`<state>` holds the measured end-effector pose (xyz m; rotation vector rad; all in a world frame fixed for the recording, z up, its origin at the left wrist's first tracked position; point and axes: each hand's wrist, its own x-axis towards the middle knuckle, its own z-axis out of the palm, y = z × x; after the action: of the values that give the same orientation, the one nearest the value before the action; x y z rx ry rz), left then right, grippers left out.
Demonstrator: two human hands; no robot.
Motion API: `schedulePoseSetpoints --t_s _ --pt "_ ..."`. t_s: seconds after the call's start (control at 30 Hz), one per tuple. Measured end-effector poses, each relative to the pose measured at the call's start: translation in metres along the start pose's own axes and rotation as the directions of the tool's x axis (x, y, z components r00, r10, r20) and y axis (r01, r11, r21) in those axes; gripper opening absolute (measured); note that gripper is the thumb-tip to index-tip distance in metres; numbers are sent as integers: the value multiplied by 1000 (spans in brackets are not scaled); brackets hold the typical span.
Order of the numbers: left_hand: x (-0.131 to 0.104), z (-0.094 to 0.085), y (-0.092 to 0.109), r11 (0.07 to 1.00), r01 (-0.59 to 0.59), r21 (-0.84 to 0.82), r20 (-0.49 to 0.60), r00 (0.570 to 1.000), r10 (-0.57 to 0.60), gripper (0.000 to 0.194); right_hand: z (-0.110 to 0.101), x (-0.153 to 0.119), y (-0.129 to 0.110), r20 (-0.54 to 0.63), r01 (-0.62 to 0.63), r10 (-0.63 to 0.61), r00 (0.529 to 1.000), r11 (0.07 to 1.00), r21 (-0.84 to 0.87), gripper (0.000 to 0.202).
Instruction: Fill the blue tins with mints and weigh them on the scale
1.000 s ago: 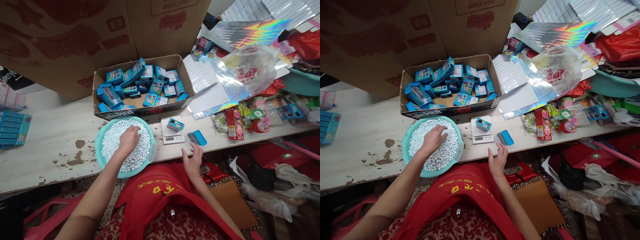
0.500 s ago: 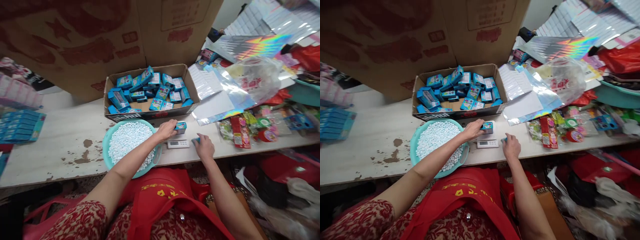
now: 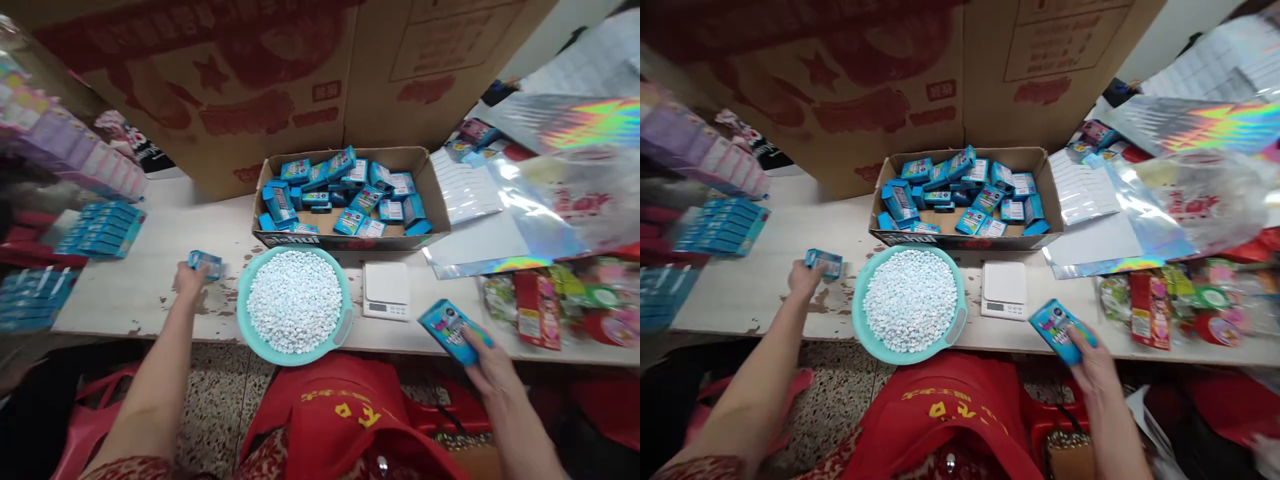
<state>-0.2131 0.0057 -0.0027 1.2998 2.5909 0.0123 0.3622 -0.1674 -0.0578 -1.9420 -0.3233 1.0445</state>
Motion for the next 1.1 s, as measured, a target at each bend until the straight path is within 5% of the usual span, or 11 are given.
schedulePoseSetpoints --t_s 0.07,0.17,0.3,0.43,0.5,0.6,0.67,0.77,0.93,1.1 --pt "11 15 -4 999 22 -48 -9 1000 -23 24 24 -18 -12 185 -151 119 976 974 168 64" --pt "23 26 0 992 -2 -130 -28 1000 -2 27 55 -38 -23 389 -253 164 907 948 191 58" --pt "33 29 2 980 -36 -194 -82 996 20 33 70 -51 -24 413 -174 21 911 925 337 57" --pt "3 35 11 969 -113 -218 -258 965 54 48 68 -50 -14 418 -177 23 908 926 332 58" --pt "-28 46 24 897 -296 -328 -355 919 173 42 65 -44 -5 371 -195 59 927 920 341 59" --pt "-75 70 44 726 -550 -413 -218 834 507 41 52 -26 12 95 -59 33 995 956 287 65" --pt "-95 84 53 723 -578 -378 -103 803 588 46 38 -11 25 -125 38 -15 992 983 181 72" --pt "-101 99 64 788 -529 -315 -42 837 546 50 18 11 43 -303 72 -57 951 997 39 79" --pt "-93 104 89 834 -446 -324 41 874 483 52 10 28 59 -375 85 -182 909 962 -261 80" --pt "-103 101 120 834 -503 -226 138 831 539 43 33 27 55 -269 132 -311 912 840 -526 88"
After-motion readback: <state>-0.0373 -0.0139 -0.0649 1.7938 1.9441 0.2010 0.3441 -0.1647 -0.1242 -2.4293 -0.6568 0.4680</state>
